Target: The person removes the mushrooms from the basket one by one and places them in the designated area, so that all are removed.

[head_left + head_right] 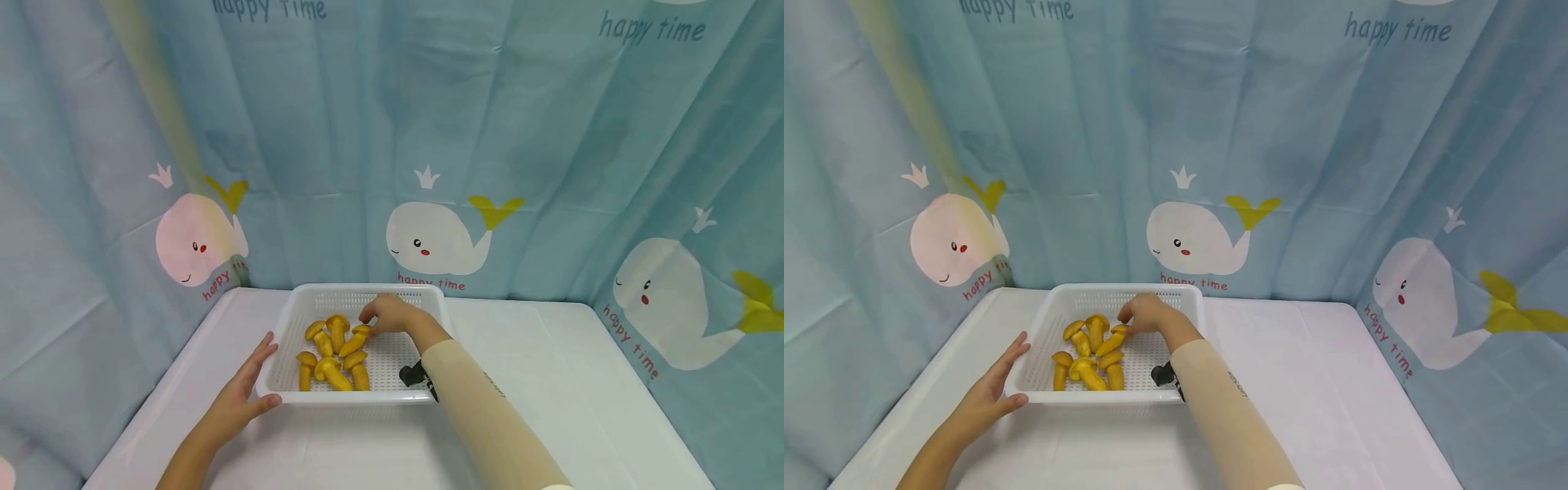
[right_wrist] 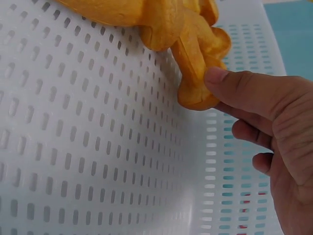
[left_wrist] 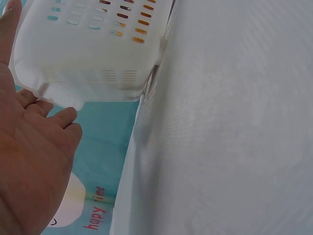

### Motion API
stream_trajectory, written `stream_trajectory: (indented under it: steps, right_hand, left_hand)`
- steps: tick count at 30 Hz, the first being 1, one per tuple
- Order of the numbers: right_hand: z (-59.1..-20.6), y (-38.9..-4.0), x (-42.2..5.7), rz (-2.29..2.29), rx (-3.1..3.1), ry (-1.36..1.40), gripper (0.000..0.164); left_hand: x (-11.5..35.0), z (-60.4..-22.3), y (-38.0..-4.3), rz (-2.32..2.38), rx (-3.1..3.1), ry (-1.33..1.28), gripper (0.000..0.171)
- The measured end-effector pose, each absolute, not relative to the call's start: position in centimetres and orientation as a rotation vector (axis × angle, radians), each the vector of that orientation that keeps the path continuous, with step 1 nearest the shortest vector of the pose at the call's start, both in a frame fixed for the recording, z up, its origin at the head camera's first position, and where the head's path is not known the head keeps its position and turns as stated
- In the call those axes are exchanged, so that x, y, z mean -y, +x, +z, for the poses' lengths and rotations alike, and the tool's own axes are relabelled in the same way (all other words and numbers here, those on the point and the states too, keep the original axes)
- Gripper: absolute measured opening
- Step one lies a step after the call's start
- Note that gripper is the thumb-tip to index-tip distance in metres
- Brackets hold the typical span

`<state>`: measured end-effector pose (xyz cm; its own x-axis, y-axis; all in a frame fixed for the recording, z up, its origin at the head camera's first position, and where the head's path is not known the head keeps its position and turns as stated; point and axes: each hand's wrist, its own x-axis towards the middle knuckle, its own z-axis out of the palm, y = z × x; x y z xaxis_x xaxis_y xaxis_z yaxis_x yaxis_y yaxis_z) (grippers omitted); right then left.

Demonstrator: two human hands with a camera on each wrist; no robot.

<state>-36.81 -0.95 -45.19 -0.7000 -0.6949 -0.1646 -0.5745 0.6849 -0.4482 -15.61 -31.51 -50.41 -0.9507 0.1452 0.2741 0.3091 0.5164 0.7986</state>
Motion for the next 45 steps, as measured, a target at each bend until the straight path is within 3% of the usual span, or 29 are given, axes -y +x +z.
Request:
stream_trajectory:
  steps: [17,35,45]
  right_hand:
    - [-45.5,-36.9,1.0,-0.554,-2.574,-0.972,0.032]
    - [-44.6,-37.0,1.0,-0.553,-2.561,-0.97,0.01]
    - [-42.8,-36.9,1.3,-0.713,-2.605,-1.161,0.014]
  left_hand:
    - [31.3,-50.3,-15.5,-1.421,2.594,-0.377,0.09]
    - [31.5,-50.0,-15.6,-1.467,2.516,-0.487,0.089]
    - [31.6,-50.5,-15.6,-1.508,2.5,-0.504,0.091]
